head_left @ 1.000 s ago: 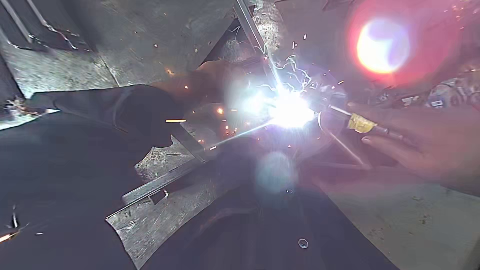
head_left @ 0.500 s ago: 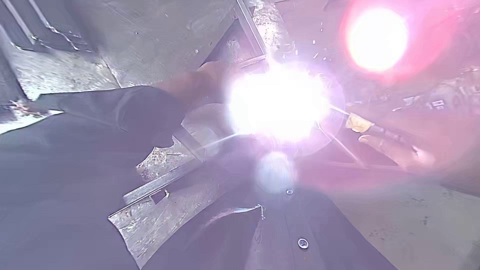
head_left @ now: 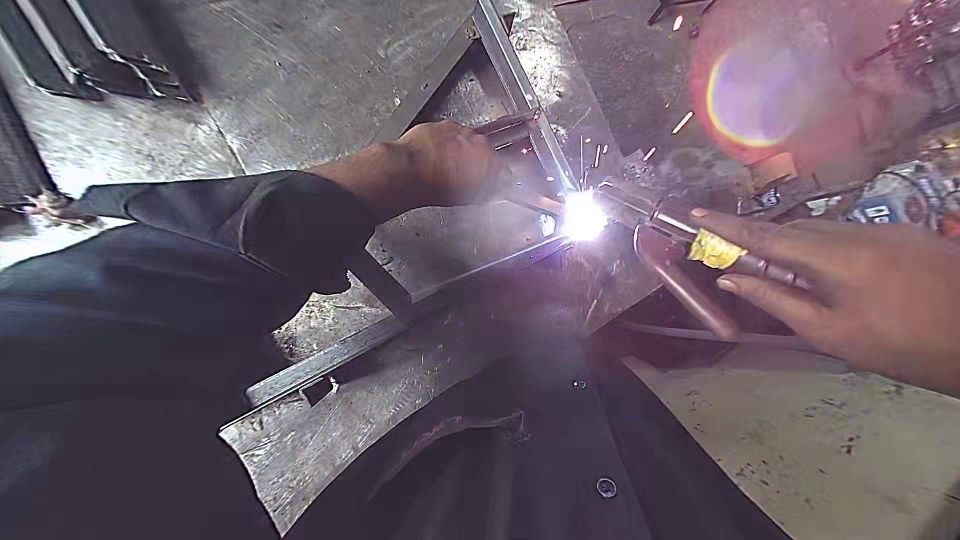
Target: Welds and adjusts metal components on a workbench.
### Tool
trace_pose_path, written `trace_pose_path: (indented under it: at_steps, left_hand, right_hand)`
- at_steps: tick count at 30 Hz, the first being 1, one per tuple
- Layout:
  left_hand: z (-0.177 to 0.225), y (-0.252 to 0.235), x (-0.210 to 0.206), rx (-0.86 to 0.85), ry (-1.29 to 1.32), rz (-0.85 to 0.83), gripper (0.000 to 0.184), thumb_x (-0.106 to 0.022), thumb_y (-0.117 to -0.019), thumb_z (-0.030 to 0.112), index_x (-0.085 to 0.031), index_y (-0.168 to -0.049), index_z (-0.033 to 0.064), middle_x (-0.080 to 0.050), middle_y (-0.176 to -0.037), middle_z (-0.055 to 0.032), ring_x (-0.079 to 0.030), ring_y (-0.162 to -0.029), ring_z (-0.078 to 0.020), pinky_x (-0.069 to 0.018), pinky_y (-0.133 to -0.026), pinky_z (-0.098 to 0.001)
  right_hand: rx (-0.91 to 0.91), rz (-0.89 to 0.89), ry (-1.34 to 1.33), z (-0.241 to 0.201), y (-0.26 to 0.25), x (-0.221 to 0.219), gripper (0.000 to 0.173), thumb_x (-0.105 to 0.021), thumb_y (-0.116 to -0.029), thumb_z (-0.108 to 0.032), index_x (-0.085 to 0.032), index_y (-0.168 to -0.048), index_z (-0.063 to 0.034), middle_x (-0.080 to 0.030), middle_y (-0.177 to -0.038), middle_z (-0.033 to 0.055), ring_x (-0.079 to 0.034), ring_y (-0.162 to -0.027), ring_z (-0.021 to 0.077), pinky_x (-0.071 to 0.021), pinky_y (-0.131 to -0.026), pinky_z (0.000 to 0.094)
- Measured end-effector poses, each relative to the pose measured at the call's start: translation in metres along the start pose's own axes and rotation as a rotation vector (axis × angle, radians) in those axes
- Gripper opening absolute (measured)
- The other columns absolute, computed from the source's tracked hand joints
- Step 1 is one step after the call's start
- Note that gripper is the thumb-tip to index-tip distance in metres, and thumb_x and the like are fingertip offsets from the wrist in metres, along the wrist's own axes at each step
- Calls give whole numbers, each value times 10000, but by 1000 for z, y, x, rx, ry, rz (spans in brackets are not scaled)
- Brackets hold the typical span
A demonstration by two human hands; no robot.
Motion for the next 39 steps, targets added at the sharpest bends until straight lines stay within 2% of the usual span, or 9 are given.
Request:
trace_pose_path:
  at_steps: [6,9,11,15,18,22,26,31,39]
  left_hand:
    - [1,1,2,3,-6,-10,163,-569,-1055,271,-686,-1070,158,-691,-933,-126,-701,-876,-363,-545,-702,-565]
    - [-8,-1,-15,49,58,30,172,-638,-1017,226,-728,-1128,130,-706,-1013,-164,-687,-949,-396,-533,-802,-603]
    - [-5,-2,-6,-20,26,14,144,-625,-1008,218,-720,-1107,176,-715,-972,-128,-701,-925,-375,-539,-760,-590]
    - [2,-2,5,-43,-3,-41,152,-580,-1040,228,-697,-1098,151,-706,-942,-133,-702,-915,-379,-542,-759,-592]
    - [5,-7,4,-33,-11,-46,129,-598,-1022,215,-690,-1058,131,-700,-902,-143,-701,-886,-393,-535,-729,-606]
    - [37,-25,3,56,-45,-121,129,-532,-1020,95,-657,-1039,72,-679,-918,-179,-690,-890,-420,-534,-696,-611]
    - [45,-17,9,200,50,-88,164,-554,-1004,93,-684,-1097,130,-712,-936,-172,-705,-912,-428,-543,-721,-641]
    - [43,8,20,418,115,-33,117,-566,-981,132,-681,-1002,140,-699,-853,-162,-698,-832,-428,-511,-644,-652]
    - [96,-19,15,479,101,-202,137,-561,-987,100,-685,-1040,120,-706,-916,-164,-704,-906,-413,-548,-701,-631]
  right_hand:
    - [-26,-30,8,2,-1,-3,569,-452,-1012,-504,-449,-1561,-355,-718,-937,82,-705,-772,284,-555,-623,515]
    - [-96,-20,-107,1,4,-4,458,-541,-1015,-385,-573,-1445,-231,-701,-1028,60,-675,-851,181,-566,-746,394]
    - [-91,76,-171,3,17,-3,565,-563,-1005,-378,-472,-1551,-266,-716,-1088,108,-703,-820,246,-586,-709,495]
    - [-269,243,-447,21,47,-23,640,-555,-985,-307,-374,-1596,-253,-667,-1243,126,-697,-864,213,-599,-714,452]
    - [-371,386,-761,29,56,-46,667,-569,-981,-221,-344,-1608,-247,-702,-996,65,-642,-603,159,-563,-494,326]
    - [-448,493,-1011,38,55,-80,694,-576,-967,-176,-325,-1610,-248,-679,-947,66,-653,-602,164,-590,-515,322]
    - [-379,549,-1176,71,47,-109,678,-587,-998,-206,-309,-1617,-218,-690,-1036,84,-671,-624,175,-602,-520,318]
    - [-346,563,-1381,104,26,-123,668,-619,-994,-318,-334,-1593,-241,-692,-1011,82,-671,-609,183,-607,-527,313]
    - [-228,612,-1597,112,13,-127,552,-504,-1040,-212,-345,-1565,-148,-684,-1051,106,-671,-609,191,-595,-501,303]
Point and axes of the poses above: each hand's wrist, its own y-axis away from the middle knuckle, its own x-axis out of the back of the hand, z = x × y, the point moved 1 cm from there along -y, towards the middle knuckle
